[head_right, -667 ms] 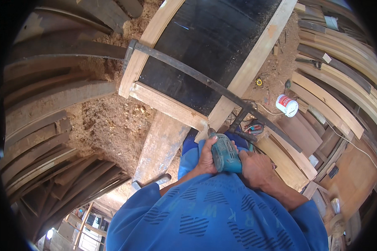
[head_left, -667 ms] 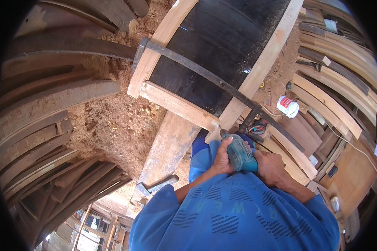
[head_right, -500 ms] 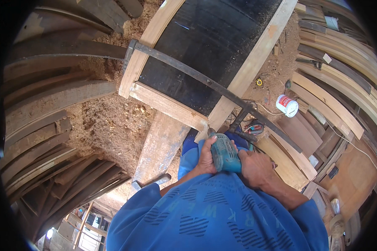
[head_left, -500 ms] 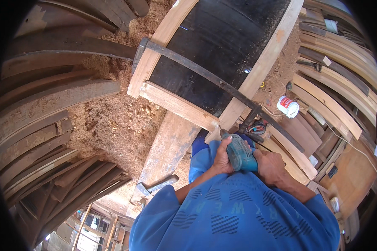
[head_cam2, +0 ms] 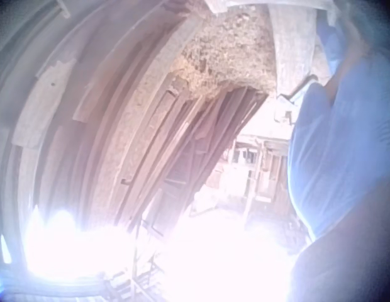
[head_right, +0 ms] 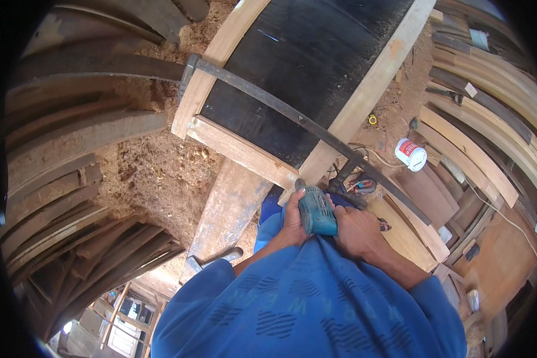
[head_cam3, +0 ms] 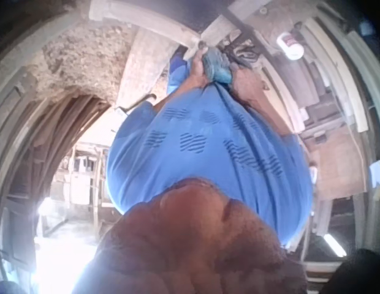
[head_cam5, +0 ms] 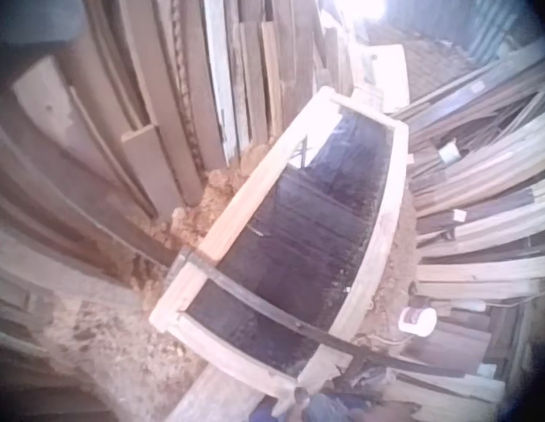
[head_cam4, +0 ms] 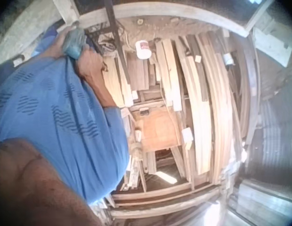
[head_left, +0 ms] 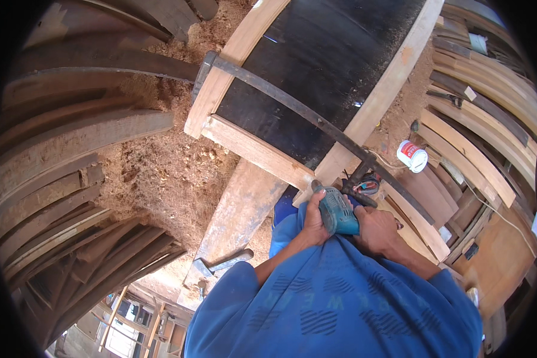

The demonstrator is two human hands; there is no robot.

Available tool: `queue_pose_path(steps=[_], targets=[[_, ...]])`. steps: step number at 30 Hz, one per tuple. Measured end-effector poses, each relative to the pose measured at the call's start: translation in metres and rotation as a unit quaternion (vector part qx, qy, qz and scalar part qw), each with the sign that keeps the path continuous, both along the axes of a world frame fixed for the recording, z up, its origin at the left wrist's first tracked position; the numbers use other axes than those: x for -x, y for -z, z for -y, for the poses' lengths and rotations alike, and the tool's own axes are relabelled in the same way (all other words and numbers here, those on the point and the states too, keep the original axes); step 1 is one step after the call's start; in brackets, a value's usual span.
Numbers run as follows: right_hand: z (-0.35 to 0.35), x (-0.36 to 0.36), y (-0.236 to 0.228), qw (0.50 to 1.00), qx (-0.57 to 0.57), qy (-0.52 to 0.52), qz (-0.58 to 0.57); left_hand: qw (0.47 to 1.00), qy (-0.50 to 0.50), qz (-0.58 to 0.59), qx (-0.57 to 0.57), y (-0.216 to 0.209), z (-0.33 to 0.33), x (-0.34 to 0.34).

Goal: The person uses a drill to make holes in a wooden window frame, plugs an extension cord into a power strip, and uses a hammer to drive nails into the wood.

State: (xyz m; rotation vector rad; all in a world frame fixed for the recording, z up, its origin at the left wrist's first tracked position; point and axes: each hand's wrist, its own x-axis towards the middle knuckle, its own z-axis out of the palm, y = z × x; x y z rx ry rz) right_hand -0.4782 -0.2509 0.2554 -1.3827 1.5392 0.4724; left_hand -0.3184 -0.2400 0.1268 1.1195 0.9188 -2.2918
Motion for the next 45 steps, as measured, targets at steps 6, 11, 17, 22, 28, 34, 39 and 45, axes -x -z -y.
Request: queue_pose_path(steps=[6,11,17,22,28,34,39,45], targets=[[-0.003,0.008,0.011,1.000,0.003,0.003,0.009,1.000,0.007,0.006,-0.022,0.003,0.001,0.000],[-0.008,0.010,0.004,1.000,0.026,0.000,0.017,0.998,0.008,-0.043,-0.044,0.000,0.003,-0.006],[-0.016,0.010,-0.017,1.000,0.024,0.009,0.018,0.996,0.036,-0.075,-0.041,-0.017,0.005,-0.010],[-0.014,0.010,-0.038,0.999,0.038,0.019,0.019,0.996,0.035,-0.085,-0.003,-0.028,0.001,-0.010],[-0.029,0.011,-0.047,0.996,0.053,0.061,0.023,0.997,0.032,-0.072,0.017,-0.047,-0.005,-0.010],[-0.034,0.007,-0.052,0.997,0.028,0.073,0.020,0.997,0.043,-0.057,0.017,-0.052,-0.012,-0.014],[-0.035,0.006,-0.050,0.996,0.026,0.080,0.025,0.998,0.040,-0.055,0.015,-0.053,-0.013,-0.016],[-0.033,0.004,-0.052,0.995,0.022,0.091,0.030,0.997,0.034,-0.067,0.005,-0.050,-0.014,-0.017]])
